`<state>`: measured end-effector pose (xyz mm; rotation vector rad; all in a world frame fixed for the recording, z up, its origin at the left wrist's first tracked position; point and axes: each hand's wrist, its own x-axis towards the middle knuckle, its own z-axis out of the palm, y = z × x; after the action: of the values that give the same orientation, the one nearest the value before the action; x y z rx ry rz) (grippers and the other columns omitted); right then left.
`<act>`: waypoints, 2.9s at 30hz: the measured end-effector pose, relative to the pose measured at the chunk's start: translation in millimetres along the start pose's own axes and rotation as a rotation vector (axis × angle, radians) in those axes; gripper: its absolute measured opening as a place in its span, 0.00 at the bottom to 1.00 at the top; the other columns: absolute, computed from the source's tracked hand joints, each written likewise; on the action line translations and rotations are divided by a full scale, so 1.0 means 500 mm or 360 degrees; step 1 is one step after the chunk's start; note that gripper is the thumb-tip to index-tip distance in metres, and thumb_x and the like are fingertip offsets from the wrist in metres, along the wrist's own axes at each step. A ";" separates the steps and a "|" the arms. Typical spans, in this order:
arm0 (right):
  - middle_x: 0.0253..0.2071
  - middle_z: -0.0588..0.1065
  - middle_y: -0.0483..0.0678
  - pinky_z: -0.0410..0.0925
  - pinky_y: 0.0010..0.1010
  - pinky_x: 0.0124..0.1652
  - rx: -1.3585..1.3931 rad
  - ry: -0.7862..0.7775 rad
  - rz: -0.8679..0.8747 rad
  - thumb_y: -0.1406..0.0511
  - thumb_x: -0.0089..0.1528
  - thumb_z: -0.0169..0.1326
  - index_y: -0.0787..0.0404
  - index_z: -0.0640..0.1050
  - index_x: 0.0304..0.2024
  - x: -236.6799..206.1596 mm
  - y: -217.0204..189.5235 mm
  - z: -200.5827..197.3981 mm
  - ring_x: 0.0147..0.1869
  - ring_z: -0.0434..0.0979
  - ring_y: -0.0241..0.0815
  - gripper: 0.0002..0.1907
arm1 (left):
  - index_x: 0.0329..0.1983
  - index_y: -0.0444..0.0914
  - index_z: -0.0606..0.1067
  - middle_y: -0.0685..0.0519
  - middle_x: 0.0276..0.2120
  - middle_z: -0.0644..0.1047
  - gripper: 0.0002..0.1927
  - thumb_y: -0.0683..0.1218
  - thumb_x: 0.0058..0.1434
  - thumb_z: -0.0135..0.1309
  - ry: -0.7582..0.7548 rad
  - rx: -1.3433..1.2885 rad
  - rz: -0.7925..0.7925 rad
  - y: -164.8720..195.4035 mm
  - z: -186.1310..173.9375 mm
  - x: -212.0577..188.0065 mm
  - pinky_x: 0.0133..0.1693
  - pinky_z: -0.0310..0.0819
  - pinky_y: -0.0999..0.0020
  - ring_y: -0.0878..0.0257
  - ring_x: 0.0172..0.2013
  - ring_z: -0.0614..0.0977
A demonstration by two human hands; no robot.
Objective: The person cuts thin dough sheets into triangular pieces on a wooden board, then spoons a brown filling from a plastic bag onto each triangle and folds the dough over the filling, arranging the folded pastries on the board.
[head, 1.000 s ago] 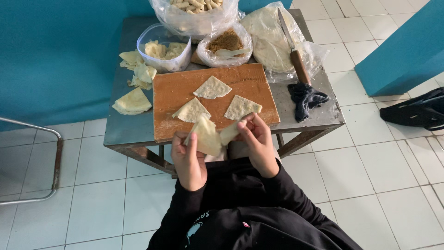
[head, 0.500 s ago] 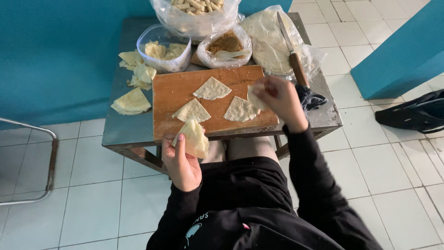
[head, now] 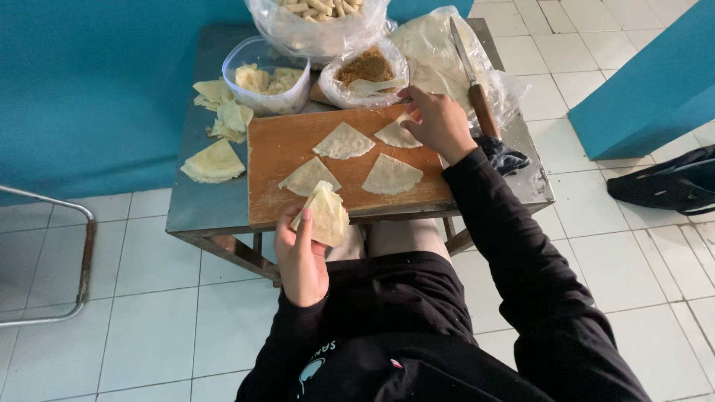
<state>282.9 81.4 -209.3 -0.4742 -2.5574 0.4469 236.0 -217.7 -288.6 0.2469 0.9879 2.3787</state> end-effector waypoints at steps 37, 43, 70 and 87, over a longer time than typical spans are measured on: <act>0.41 0.80 0.47 0.71 0.24 0.44 0.1602 -0.0109 0.0140 0.70 0.69 0.49 0.66 0.73 0.45 -0.238 -0.180 0.059 0.44 0.77 0.32 0.04 | 0.84 0.43 0.48 0.41 0.47 0.81 0.44 0.35 0.68 0.51 -0.0527 0.1287 0.0010 0.031 0.035 -0.029 0.32 0.68 0.74 0.67 0.30 0.72; 0.40 0.74 0.44 0.70 0.25 0.48 0.2048 0.0111 0.0384 0.70 0.72 0.45 0.66 0.71 0.44 -0.232 -0.149 0.073 0.46 0.74 0.32 0.04 | 0.80 0.36 0.52 0.40 0.65 0.72 0.39 0.33 0.65 0.45 -0.0555 0.0948 -0.0002 0.034 0.043 -0.031 0.55 0.70 0.69 0.62 0.53 0.77; 0.38 0.82 0.54 0.75 0.35 0.39 0.0733 0.0146 -0.0617 0.67 0.63 0.59 0.60 0.83 0.47 0.142 -0.393 0.063 0.37 0.84 0.48 0.10 | 0.80 0.44 0.43 0.37 0.63 0.69 0.39 0.32 0.66 0.33 -0.0506 0.0322 -0.0271 -0.031 0.003 0.003 0.61 0.70 0.59 0.54 0.61 0.74; 0.41 0.81 0.46 0.77 0.25 0.37 0.1009 -0.0001 -0.0181 0.67 0.60 0.65 0.62 0.84 0.43 -0.163 -0.254 0.007 0.42 0.84 0.35 0.10 | 0.75 0.37 0.54 0.40 0.52 0.79 0.30 0.33 0.71 0.45 -0.0340 0.0360 0.0270 0.001 0.028 -0.026 0.56 0.74 0.67 0.63 0.52 0.81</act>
<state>316.5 -65.3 -195.7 -0.0936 -2.2552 1.1530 251.8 -216.7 -277.8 0.6788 1.1709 2.3258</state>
